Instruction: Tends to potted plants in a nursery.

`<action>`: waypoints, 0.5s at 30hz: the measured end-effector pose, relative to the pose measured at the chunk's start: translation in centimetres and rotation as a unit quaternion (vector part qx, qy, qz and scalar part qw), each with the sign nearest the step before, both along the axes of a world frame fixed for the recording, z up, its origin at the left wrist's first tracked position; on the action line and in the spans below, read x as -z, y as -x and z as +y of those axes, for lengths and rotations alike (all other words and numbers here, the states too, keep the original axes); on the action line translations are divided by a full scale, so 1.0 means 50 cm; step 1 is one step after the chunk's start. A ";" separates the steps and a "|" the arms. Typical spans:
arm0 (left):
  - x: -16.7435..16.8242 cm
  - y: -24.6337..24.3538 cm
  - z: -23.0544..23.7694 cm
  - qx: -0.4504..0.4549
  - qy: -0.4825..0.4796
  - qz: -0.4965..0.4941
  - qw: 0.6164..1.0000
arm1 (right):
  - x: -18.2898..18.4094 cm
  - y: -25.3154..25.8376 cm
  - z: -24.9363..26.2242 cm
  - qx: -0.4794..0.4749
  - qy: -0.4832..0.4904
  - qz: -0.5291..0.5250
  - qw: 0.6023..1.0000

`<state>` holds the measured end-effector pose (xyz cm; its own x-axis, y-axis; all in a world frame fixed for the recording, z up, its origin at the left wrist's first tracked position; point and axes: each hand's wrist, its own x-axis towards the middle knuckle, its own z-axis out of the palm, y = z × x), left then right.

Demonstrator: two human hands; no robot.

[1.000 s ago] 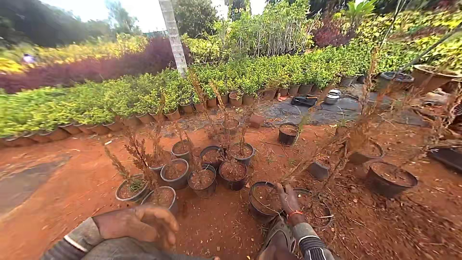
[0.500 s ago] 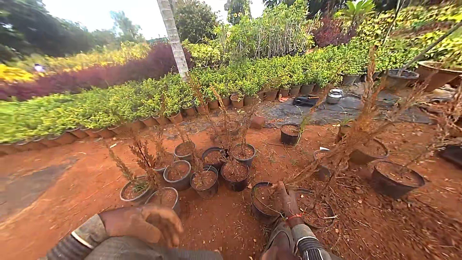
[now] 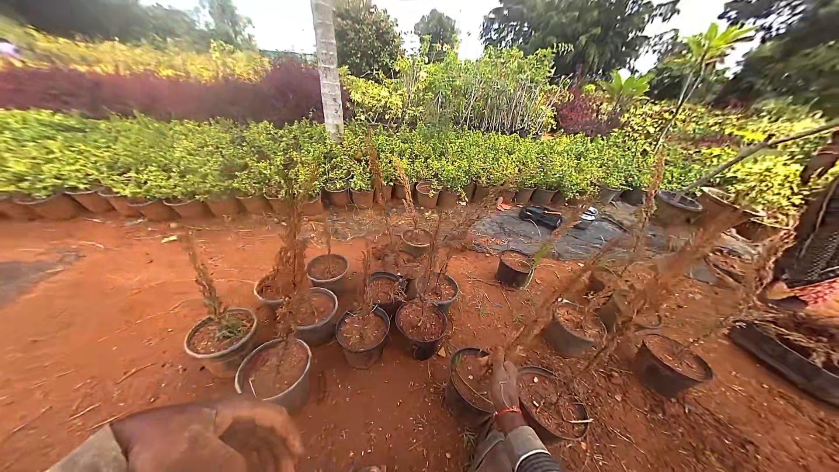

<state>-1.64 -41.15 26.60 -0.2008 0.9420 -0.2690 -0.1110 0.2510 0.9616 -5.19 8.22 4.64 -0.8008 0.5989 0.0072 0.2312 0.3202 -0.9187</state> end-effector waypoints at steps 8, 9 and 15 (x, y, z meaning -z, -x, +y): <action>-0.096 -0.095 0.072 -0.110 0.054 0.087 0.989 | -0.090 -0.032 -0.077 -0.087 -0.003 -0.006 0.996; -0.093 -0.094 0.073 -0.106 0.052 0.086 0.989 | -0.099 -0.039 -0.080 -0.096 -0.003 -0.003 0.995; -0.105 -0.089 0.094 -0.099 0.080 0.098 0.987 | -0.117 -0.065 -0.086 -0.187 0.095 0.063 0.976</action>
